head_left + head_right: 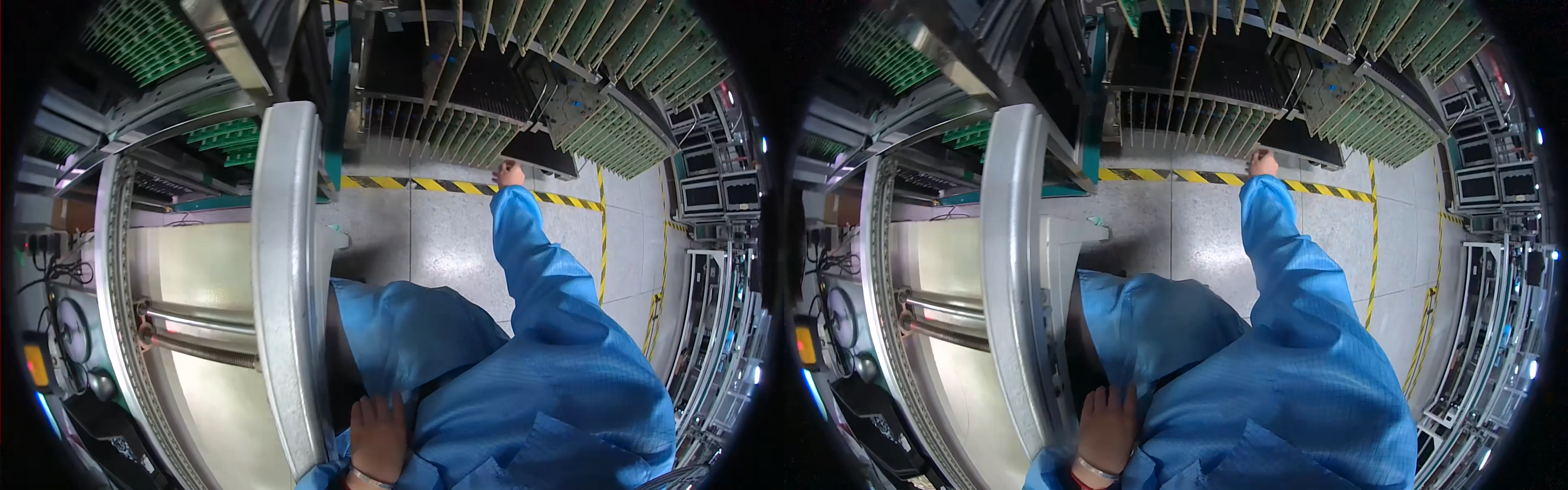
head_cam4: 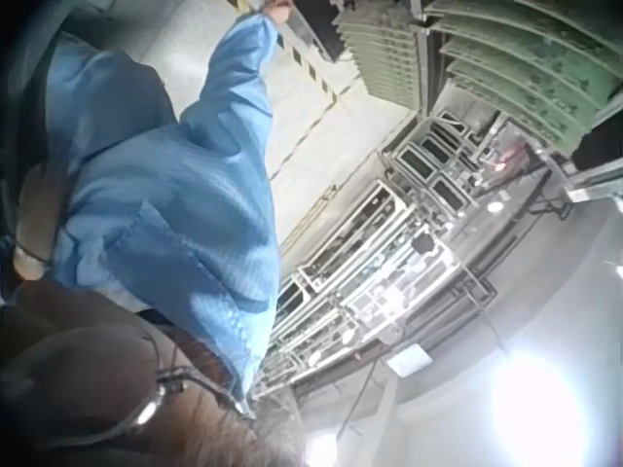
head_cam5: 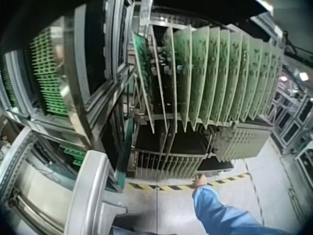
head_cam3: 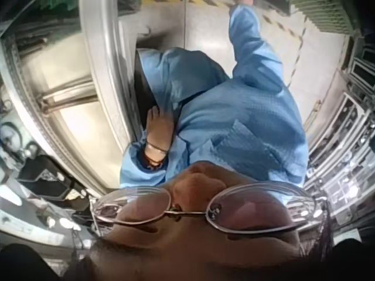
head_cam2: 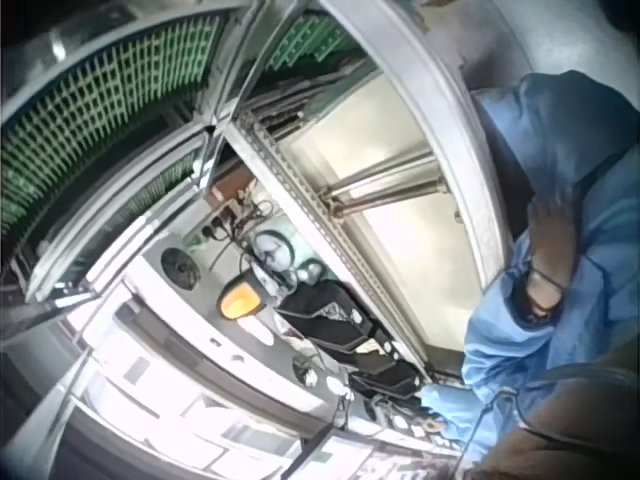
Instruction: The worker is manually placing electronic components onto circuit boards and organizing them into storage racks.
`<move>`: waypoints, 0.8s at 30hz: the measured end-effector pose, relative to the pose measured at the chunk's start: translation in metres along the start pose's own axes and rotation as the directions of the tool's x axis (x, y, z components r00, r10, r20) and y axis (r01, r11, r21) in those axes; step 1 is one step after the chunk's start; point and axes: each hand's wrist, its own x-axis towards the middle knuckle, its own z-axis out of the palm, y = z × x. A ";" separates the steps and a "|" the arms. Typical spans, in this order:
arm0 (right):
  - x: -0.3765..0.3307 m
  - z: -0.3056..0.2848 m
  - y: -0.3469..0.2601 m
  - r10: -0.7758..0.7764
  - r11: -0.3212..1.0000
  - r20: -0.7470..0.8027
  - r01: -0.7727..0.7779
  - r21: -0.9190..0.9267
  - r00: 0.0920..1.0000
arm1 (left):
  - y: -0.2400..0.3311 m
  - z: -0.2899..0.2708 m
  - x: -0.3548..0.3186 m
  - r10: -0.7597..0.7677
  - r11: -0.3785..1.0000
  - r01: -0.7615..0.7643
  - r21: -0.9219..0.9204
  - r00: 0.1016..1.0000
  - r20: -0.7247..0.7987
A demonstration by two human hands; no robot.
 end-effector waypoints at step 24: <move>0.126 -0.017 0.009 -0.331 0.865 0.096 0.342 -0.367 0.939 | -0.001 -0.013 0.018 -0.068 0.997 0.069 -0.018 0.994 0.087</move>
